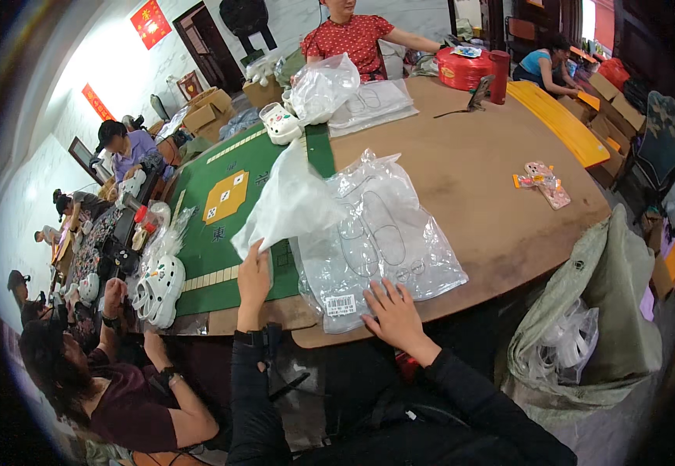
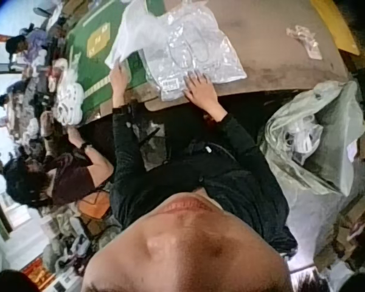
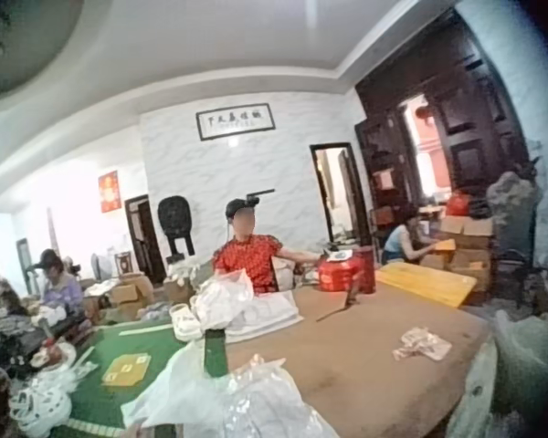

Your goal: The recorder is placing pairs of decorated white clog-style shoes into individual plastic bags.

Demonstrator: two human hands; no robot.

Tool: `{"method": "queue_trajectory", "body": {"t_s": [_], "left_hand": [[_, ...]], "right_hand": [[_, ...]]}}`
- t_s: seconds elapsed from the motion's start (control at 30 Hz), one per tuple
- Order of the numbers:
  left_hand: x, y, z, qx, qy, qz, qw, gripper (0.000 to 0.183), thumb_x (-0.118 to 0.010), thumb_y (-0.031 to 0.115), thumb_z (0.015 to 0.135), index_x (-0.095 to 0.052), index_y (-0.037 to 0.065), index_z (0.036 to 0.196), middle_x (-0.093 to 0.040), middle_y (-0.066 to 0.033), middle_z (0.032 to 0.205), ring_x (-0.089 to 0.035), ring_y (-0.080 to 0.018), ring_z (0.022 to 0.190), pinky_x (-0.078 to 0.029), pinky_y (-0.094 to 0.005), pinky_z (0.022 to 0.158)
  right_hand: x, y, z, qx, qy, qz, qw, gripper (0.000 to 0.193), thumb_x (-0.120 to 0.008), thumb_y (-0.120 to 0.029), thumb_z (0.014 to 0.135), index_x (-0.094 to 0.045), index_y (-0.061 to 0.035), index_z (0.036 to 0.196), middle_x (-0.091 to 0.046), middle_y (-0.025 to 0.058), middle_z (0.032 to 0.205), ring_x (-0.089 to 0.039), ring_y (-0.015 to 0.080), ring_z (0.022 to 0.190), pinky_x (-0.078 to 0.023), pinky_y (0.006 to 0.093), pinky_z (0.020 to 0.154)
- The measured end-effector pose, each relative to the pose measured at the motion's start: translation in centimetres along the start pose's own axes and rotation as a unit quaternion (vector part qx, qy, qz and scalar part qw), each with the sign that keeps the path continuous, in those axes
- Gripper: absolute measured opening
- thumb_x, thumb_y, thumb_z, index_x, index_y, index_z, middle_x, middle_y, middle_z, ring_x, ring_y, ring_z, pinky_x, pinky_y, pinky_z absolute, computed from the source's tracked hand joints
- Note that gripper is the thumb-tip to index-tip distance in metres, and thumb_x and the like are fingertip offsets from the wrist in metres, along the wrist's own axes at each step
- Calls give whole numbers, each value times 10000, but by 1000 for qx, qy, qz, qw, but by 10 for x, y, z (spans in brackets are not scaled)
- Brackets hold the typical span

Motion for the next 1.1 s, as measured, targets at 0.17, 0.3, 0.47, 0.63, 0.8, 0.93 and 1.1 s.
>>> {"method": "queue_trajectory", "body": {"t_s": [0.17, 0.3, 0.47, 0.63, 0.8, 0.93, 1.1], "left_hand": [[10, 26, 6, -94, 109, -174, 974, 236, -446, 163, 886, -553, 21, 1042, -586, -113, 723, -519, -153, 631, -417, -282, 605], [29, 71, -3, 69, -4, -390, 918, 293, -446, 274, 916, -555, 14, 996, -599, -53, 817, -546, -105, 721, -433, -219, 643], [31, 117, -19, 103, -76, -683, 719, 387, -366, 299, 932, -456, -4, 1156, -554, -121, 1072, -574, -203, 937, -495, -318, 782], [-10, 110, -30, 168, -242, -784, 546, 472, -324, 351, 930, -345, 44, 1288, -420, -178, 1267, -450, -328, 1129, -398, -463, 932], [-67, 70, -44, 298, -282, -769, 490, 467, -368, 340, 920, -413, -34, 1195, -528, -200, 1114, -539, -305, 1000, -451, -434, 865], [-93, 39, -52, 316, -287, -727, 538, 421, -374, 302, 923, -410, -7, 1207, -529, -156, 1123, -532, -291, 1002, -442, -415, 851], [-96, 17, -66, 284, -240, -692, 619, 545, -468, 293, 884, -295, -20, 1295, -416, -175, 1255, -460, -265, 1105, -400, -381, 903]], "right_hand": [[-4, -5, 0, 2, -7, 6, 1000, 451, -497, -369, 826, -517, -60, 1154, -463, 136, 1235, -387, 306, 1173, -274, 444, 974], [-4, -1, -2, -7, -3, -1, 1000, 453, -488, -377, 831, -519, -63, 1155, -459, 132, 1244, -382, 303, 1184, -271, 443, 978], [-6, -4, 0, -3, 3, 1, 1000, 452, -530, -369, 805, -521, -76, 1148, -471, 113, 1228, -389, 282, 1174, -268, 430, 975], [-7, 0, -2, -11, 1, -2, 1000, 447, -532, -365, 803, -522, -76, 1144, -465, 116, 1234, -386, 285, 1177, -269, 428, 975], [-4, -3, 1, 4, 16, -2, 1000, 427, -524, -372, 806, -551, -62, 1097, -521, 118, 1131, -436, 281, 1101, -282, 436, 956], [-6, -3, -2, -11, -2, -3, 1000, 394, -526, -366, 805, -580, -53, 1038, -561, 112, 1016, -475, 279, 1013, -293, 441, 937], [-5, -4, -1, -10, -22, -8, 1000, 386, -526, -367, 803, -589, -44, 1005, -573, 113, 970, -493, 280, 945, -303, 444, 918]]}}
Point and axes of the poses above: each hand's wrist, its own z-axis towards the middle knuckle, its own x-axis out of the back of the hand, y = z × x, the point moved 2 cm from there along z, towards the middle knuckle
